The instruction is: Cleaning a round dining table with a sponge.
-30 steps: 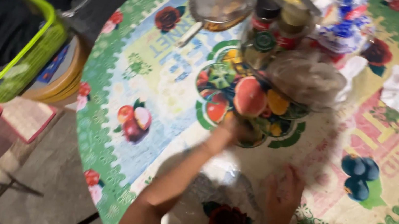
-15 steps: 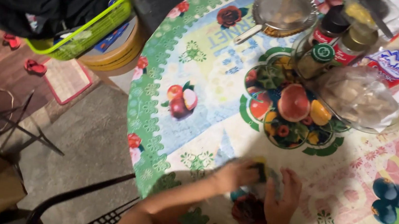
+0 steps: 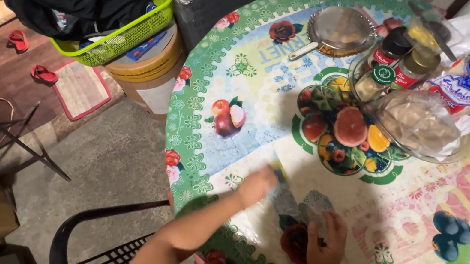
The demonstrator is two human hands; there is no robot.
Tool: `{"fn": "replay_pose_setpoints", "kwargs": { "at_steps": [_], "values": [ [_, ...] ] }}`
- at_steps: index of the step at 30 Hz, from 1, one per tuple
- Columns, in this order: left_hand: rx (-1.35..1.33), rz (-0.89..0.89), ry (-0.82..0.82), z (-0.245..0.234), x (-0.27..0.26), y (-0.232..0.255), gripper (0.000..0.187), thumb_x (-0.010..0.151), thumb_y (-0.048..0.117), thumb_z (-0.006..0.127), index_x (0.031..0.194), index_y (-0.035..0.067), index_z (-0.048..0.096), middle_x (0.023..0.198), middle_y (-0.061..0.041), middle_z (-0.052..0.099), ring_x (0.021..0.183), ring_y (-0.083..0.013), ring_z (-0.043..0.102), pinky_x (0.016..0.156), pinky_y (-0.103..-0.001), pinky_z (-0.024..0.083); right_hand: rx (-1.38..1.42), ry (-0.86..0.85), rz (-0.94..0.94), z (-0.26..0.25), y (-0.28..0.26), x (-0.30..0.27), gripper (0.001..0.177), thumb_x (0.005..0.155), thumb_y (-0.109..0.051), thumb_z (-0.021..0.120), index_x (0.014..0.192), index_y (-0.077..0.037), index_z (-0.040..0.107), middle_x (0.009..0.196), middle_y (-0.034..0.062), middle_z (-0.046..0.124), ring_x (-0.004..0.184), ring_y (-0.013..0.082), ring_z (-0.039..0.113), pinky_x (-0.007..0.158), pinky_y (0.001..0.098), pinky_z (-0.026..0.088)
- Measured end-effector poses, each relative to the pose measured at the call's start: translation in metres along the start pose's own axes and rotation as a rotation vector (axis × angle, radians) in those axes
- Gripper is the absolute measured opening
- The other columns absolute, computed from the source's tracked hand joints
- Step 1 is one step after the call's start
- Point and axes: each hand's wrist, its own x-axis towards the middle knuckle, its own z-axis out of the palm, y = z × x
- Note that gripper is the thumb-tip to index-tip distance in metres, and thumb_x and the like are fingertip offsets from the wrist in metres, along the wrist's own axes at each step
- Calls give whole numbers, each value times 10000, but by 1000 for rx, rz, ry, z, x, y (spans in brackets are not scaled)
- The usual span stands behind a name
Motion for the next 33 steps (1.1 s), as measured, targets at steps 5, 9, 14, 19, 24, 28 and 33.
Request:
{"fn": "replay_pose_setpoints", "kwargs": {
  "at_steps": [5, 9, 14, 19, 24, 28, 33],
  "values": [
    [-88, 215, -91, -70, -36, -3, 282, 812, -62, 614, 1043, 85, 680, 1117, -130, 672, 1155, -320, 630, 981, -394, 559, 13, -1, -22, 0, -17, 1, 383, 932, -160, 700, 1276, 3, 652, 1344, 183, 579, 1272, 337, 570, 1079, 409, 451],
    [132, -151, 97, -75, -42, -125, 384, 758, -47, 562, 1103, 54, 695, 1108, -173, 695, 1083, -356, 633, 968, -462, 538, 15, 10, -46, -3, -33, -6, 398, 922, -161, 702, 1284, -4, 649, 1354, 186, 582, 1267, 338, 571, 1069, 410, 459],
    [333, -478, 188, -103, -19, -115, 206, 851, 22, 583, 1002, 47, 720, 1087, -155, 717, 1128, -410, 618, 902, -472, 540, -41, 11, -54, 6, -29, -26, 421, 914, -188, 705, 1292, -11, 654, 1325, 184, 589, 1240, 358, 572, 1039, 413, 466],
    [302, -518, 186, -63, -49, -65, 241, 772, 39, 587, 966, 38, 731, 1088, -142, 728, 1125, -386, 639, 935, -454, 561, -25, -24, -85, 3, -39, -55, 402, 938, -219, 696, 1286, -20, 656, 1339, 181, 588, 1248, 361, 574, 1068, 434, 462],
    [377, -536, -84, -45, -82, 0, 218, 819, 97, 605, 967, 47, 756, 1127, -166, 713, 1180, -386, 621, 931, -447, 556, 9, -141, -303, 2, -43, -67, 398, 912, -153, 716, 1277, -6, 658, 1364, 193, 571, 1269, 406, 546, 1078, 445, 427],
    [257, -690, -77, -43, -108, 30, 235, 922, 145, 576, 1039, 45, 753, 1157, -209, 682, 1104, -374, 651, 927, -455, 558, 128, -233, -316, 1, -47, -78, 421, 882, -121, 725, 1280, -10, 646, 1334, 179, 578, 1216, 364, 584, 1033, 403, 461],
    [288, -673, -320, -86, -124, 52, 243, 946, 169, 576, 1079, 119, 772, 1164, -108, 719, 1223, -327, 633, 1024, -480, 524, 172, -318, -429, 12, -55, -105, 423, 863, -124, 754, 1263, -37, 649, 1307, 175, 598, 1193, 350, 595, 1034, 414, 461]
  ]
}}
